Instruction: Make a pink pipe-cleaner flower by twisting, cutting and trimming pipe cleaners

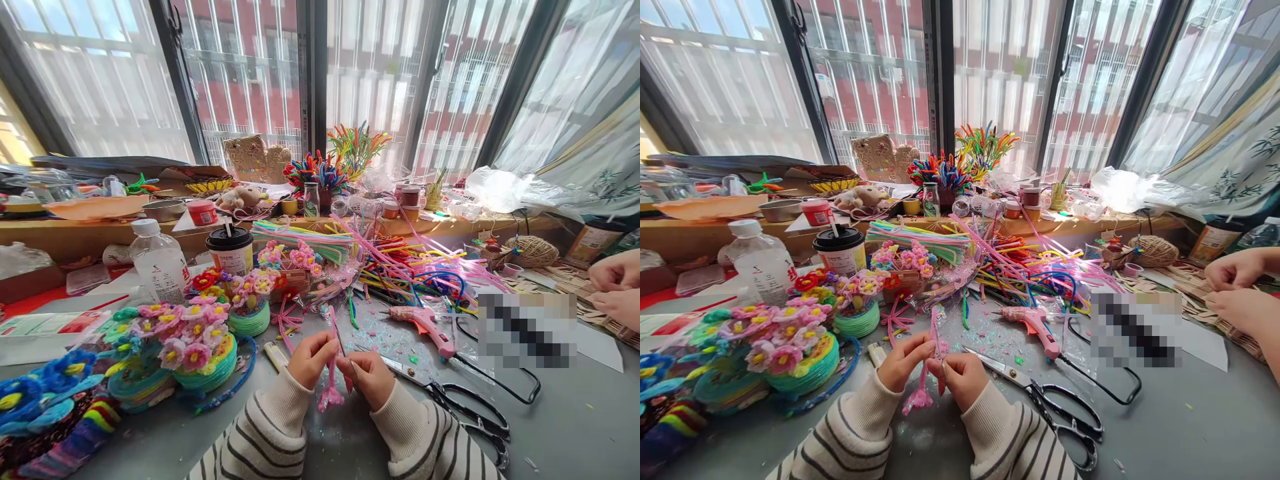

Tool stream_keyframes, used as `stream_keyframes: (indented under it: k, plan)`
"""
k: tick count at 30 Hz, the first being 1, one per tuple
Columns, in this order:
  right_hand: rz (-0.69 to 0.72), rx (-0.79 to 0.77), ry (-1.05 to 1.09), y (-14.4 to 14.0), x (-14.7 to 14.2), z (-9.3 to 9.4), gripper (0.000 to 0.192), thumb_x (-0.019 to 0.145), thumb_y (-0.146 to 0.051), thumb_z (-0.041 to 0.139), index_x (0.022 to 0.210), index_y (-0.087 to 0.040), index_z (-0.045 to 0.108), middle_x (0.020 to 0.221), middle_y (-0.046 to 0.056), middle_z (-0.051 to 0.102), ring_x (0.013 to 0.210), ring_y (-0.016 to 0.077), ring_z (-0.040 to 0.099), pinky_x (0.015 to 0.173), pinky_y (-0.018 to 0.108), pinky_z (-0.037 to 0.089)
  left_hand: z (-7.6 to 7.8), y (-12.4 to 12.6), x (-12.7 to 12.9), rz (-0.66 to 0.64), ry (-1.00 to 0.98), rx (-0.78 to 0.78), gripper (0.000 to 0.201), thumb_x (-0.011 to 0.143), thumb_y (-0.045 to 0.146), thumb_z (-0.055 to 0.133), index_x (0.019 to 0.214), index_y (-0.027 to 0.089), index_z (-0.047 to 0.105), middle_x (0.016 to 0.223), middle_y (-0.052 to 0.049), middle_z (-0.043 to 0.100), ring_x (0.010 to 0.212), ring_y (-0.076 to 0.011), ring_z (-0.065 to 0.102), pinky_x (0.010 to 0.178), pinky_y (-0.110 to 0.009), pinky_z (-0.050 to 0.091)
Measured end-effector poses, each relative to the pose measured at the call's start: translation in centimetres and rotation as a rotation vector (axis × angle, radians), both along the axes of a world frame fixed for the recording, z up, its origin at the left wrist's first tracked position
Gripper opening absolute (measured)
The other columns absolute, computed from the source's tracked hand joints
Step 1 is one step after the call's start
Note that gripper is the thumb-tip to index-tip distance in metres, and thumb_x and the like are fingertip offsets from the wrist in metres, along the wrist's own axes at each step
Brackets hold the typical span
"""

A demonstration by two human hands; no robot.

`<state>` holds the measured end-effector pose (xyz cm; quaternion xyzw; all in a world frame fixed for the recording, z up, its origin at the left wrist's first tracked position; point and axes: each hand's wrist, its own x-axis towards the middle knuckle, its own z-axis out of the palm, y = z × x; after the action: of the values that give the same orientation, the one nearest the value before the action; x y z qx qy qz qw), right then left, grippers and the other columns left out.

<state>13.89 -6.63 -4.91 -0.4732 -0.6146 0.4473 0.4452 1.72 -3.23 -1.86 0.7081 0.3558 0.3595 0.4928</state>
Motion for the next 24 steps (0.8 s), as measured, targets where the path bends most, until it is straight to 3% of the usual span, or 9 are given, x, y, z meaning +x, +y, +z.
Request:
stream_keyframes:
  k: [5, 13, 24]
  plan:
    - [0.0, 0.019, -0.029, 0.03, -0.15, -0.06, 0.051, 0.062, -0.056, 0.042, 0.034, -0.014, 0.042, 0.032, -0.005, 0.033, 0.035, 0.0041, 0.027, 0.039, 0.02, 0.021, 0.26, -0.08, 0.03, 0.04, -0.046, -0.032, 0.025, 0.069, 0.034, 0.038, 0.051, 0.017, 0.034, 0.047, 0.005, 0.032, 0.047, -0.0081, 0.032, 0.048, -0.021, 0.028]
    - [0.116, -0.111, 0.139, 0.32, 0.05, -0.53, 0.055, 0.061, -0.063, 0.033, 0.036, -0.015, 0.042, 0.028, -0.007, 0.023, 0.027, 0.0033, 0.02, 0.032, 0.021, 0.015, -0.15, -0.09, 0.14, -0.023, 0.045, 0.033, 0.025, 0.071, 0.033, 0.035, 0.051, 0.016, 0.035, 0.048, 0.005, 0.031, 0.048, -0.008, 0.03, 0.048, -0.022, 0.026]
    - [0.009, -0.07, 0.046, 0.12, -0.04, -0.57, 0.051, 0.064, -0.056, 0.04, 0.037, -0.013, 0.044, 0.032, -0.007, 0.025, 0.029, 0.0024, 0.024, 0.032, 0.02, 0.015, -0.69, 0.21, 0.12, 0.045, 0.108, 0.062, 0.025, 0.071, 0.033, 0.033, 0.052, 0.016, 0.033, 0.049, 0.004, 0.03, 0.049, -0.0084, 0.03, 0.049, -0.021, 0.026]
